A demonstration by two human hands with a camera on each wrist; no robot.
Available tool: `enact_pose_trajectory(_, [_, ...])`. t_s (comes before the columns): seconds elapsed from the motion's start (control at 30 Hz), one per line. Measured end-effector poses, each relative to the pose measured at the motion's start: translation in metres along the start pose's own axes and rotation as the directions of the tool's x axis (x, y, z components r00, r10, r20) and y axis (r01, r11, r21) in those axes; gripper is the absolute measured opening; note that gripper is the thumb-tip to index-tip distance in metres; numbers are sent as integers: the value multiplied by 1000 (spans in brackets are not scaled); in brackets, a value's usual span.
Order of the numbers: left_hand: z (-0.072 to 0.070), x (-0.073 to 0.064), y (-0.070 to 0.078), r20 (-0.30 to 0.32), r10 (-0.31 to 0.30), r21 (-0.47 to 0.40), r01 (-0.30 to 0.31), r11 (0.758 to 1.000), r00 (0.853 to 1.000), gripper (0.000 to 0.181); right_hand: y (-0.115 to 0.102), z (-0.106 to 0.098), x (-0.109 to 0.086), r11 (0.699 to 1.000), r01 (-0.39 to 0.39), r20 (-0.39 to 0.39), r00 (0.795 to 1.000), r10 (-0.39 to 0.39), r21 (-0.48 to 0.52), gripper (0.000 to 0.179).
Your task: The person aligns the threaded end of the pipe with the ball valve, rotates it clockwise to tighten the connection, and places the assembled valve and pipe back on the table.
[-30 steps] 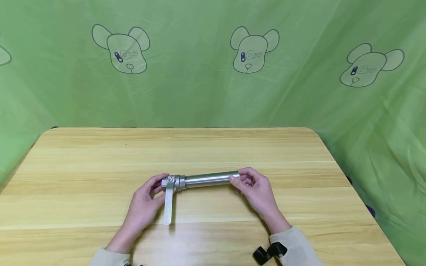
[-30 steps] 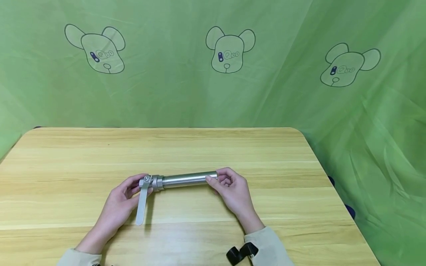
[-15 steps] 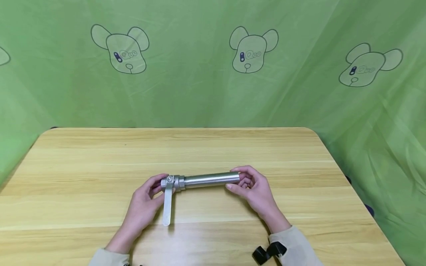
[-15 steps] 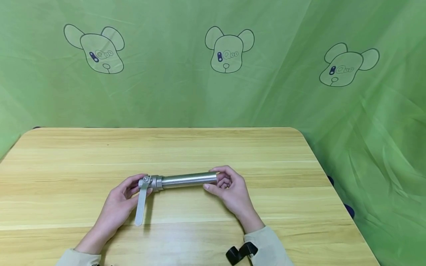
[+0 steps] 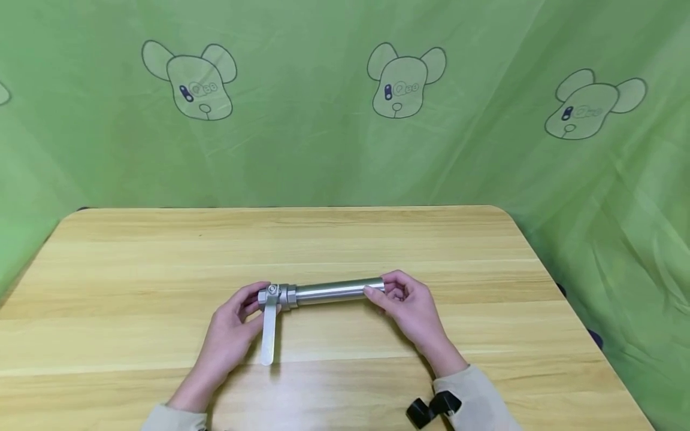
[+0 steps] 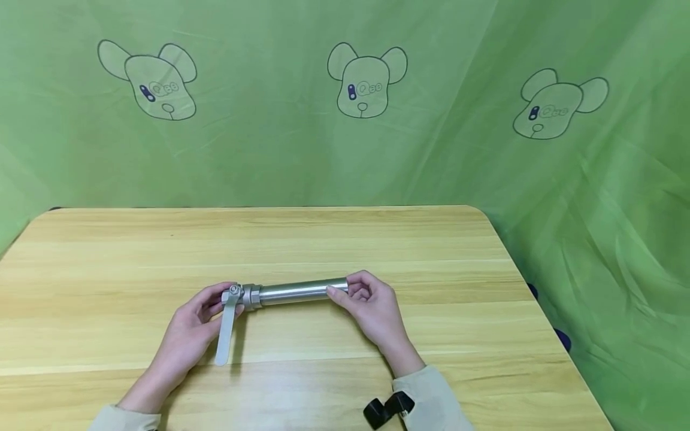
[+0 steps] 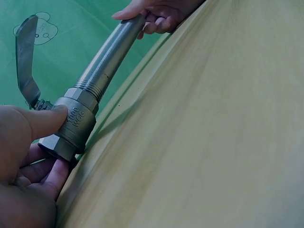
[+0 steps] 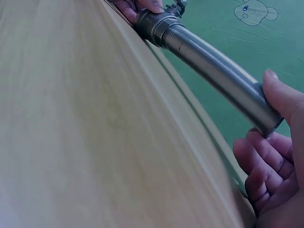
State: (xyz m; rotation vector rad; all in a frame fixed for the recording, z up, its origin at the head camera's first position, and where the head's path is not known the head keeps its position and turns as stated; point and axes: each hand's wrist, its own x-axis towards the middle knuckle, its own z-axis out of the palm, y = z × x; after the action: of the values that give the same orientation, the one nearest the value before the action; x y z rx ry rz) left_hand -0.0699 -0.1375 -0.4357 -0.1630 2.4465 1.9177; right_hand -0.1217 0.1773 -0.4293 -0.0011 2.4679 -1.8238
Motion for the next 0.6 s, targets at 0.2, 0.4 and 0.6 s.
enact_pose_trajectory(0.2, [0, 0, -2, 0, 2, -19, -2, 1000, 1000, 56, 3, -2, 1, 998, 52, 48, 997, -53, 19, 47])
enact_pose_trajectory(0.4, [0, 0, -2, 3, -1, -30, 1, 1000, 1000, 56, 3, -4, 0, 997, 74, 65, 995, -76, 27, 49])
enact_pose_trajectory(0.6, [-1, -1, 0, -1, -18, 18, 18, 1000, 1000, 55, -2, -3, -1, 999, 0, 35, 999, -1, 35, 46])
